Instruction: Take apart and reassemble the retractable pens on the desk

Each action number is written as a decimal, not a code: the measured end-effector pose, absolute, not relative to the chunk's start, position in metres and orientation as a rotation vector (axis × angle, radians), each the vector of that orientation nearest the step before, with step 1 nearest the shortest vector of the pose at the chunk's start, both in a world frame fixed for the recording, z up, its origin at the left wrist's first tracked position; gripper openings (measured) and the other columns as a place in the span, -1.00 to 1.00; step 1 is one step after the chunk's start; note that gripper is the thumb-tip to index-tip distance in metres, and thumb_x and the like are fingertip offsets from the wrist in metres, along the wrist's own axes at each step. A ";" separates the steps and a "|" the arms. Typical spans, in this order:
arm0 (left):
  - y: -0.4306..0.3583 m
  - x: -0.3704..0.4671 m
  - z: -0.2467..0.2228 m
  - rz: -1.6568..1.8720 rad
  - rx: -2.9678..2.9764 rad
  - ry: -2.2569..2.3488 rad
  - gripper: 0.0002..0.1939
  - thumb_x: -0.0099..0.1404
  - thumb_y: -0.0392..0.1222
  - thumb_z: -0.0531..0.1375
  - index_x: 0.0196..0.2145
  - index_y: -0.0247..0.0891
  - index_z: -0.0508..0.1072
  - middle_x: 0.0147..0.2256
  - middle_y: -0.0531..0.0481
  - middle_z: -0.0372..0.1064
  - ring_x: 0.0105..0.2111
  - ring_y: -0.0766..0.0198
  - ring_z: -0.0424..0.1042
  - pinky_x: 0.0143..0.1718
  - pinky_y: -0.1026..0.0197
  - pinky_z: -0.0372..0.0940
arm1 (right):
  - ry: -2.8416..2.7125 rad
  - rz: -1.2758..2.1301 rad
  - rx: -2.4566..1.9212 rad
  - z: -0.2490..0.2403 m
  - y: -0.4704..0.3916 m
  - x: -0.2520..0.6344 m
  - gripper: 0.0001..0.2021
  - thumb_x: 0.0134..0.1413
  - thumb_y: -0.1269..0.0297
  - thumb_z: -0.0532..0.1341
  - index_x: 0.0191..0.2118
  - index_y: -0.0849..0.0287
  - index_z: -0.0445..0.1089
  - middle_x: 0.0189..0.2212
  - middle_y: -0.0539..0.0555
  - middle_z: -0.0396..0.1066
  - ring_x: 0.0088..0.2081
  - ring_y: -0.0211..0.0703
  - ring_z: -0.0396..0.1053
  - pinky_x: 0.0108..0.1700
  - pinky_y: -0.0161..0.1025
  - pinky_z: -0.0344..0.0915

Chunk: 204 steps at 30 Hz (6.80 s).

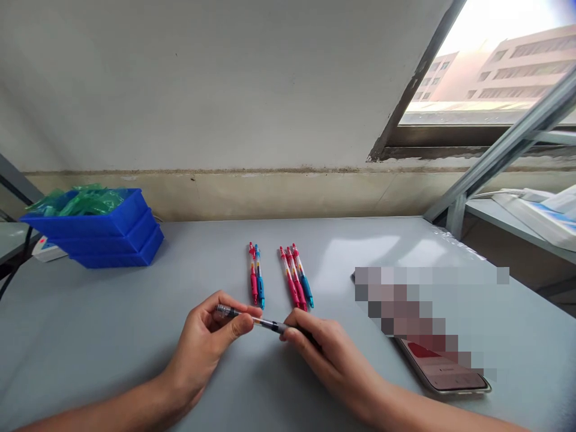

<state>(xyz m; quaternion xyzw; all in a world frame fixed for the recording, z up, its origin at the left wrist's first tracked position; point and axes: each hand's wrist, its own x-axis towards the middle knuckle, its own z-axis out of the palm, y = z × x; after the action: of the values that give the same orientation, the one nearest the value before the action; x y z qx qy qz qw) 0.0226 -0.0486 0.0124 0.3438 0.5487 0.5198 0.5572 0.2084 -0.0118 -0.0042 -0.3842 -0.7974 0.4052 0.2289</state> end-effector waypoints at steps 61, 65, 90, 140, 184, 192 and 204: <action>-0.021 0.012 0.011 1.326 1.139 1.189 -0.68 0.14 -0.13 0.24 -0.23 -0.16 0.16 -0.55 0.19 0.38 -0.51 0.37 0.36 -0.40 0.16 0.42 | -1.775 1.872 -0.920 0.006 -0.001 0.211 -0.66 0.21 0.06 -0.01 -0.15 0.23 0.29 -0.56 -0.07 0.21 -0.54 -0.32 0.16 -0.53 -0.36 0.10; -0.023 0.015 0.013 1.338 1.117 1.179 -0.66 0.14 -0.15 0.24 -0.21 -0.16 0.14 -0.54 0.18 0.39 -0.48 0.35 0.37 -0.41 0.16 0.43 | -1.774 1.873 -0.932 0.006 -0.001 0.211 -0.68 0.21 0.08 0.00 -0.15 0.23 0.29 -0.53 -0.05 0.23 -0.53 -0.32 0.18 -0.52 -0.36 0.10; -0.022 0.014 0.015 1.355 1.083 1.212 -0.61 0.16 -0.19 0.21 -0.13 -0.12 0.09 -0.52 0.15 0.43 -0.48 0.31 0.40 -0.42 0.16 0.41 | -1.809 1.869 -0.960 0.007 -0.001 0.211 -0.67 0.20 0.06 0.01 -0.14 0.21 0.29 -0.54 -0.06 0.23 -0.54 -0.31 0.18 -0.52 -0.35 0.10; 0.075 -0.007 0.006 1.140 1.336 1.584 -0.72 0.23 -0.20 0.17 -0.09 -0.28 0.34 -0.14 -0.09 0.37 -0.29 0.21 0.42 -0.32 0.08 0.38 | -1.936 1.737 -0.970 0.015 -0.004 0.211 -0.72 0.15 0.11 0.03 -0.18 0.19 0.31 -0.54 -0.05 0.21 -0.52 -0.28 0.20 -0.50 -0.34 0.15; -0.052 0.012 0.020 1.106 1.040 1.136 -0.82 0.07 -0.13 0.28 -0.34 -0.17 0.42 -0.54 0.16 0.24 -0.57 0.41 0.28 -0.55 0.36 0.23 | -1.195 1.264 -0.785 0.011 -0.014 0.218 -0.92 0.16 0.26 0.14 -0.33 0.07 0.37 -0.31 -0.02 0.28 -0.44 -0.31 0.30 -0.43 -0.29 0.36; -0.046 0.007 0.022 1.304 0.945 1.276 -0.91 0.02 -0.19 0.33 -0.50 -0.19 0.49 -0.54 0.16 0.35 -0.54 0.47 0.29 -0.45 0.43 0.20 | -1.231 2.160 -1.001 0.000 -0.020 0.210 -0.60 0.08 0.03 0.17 -0.05 0.18 0.30 -0.50 -0.03 0.27 -0.60 -0.36 0.20 -0.67 -0.44 0.18; -0.056 0.011 0.021 1.231 0.888 1.162 -0.87 -0.09 -0.25 0.40 -0.56 -0.22 0.50 -0.44 0.03 0.57 -0.54 0.42 0.36 -0.42 0.37 0.27 | -1.802 1.892 -0.957 0.016 -0.018 0.213 -0.55 0.15 -0.06 0.03 -0.38 0.24 0.44 -0.69 -0.13 -0.01 -0.62 -0.35 -0.06 -0.60 -0.37 -0.07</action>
<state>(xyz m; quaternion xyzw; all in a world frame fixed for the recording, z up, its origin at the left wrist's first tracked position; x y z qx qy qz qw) 0.0114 -0.0557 0.0212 0.3793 0.4965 0.5260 0.5770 0.2131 -0.0182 0.0158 -0.3386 -0.6372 0.6689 0.1786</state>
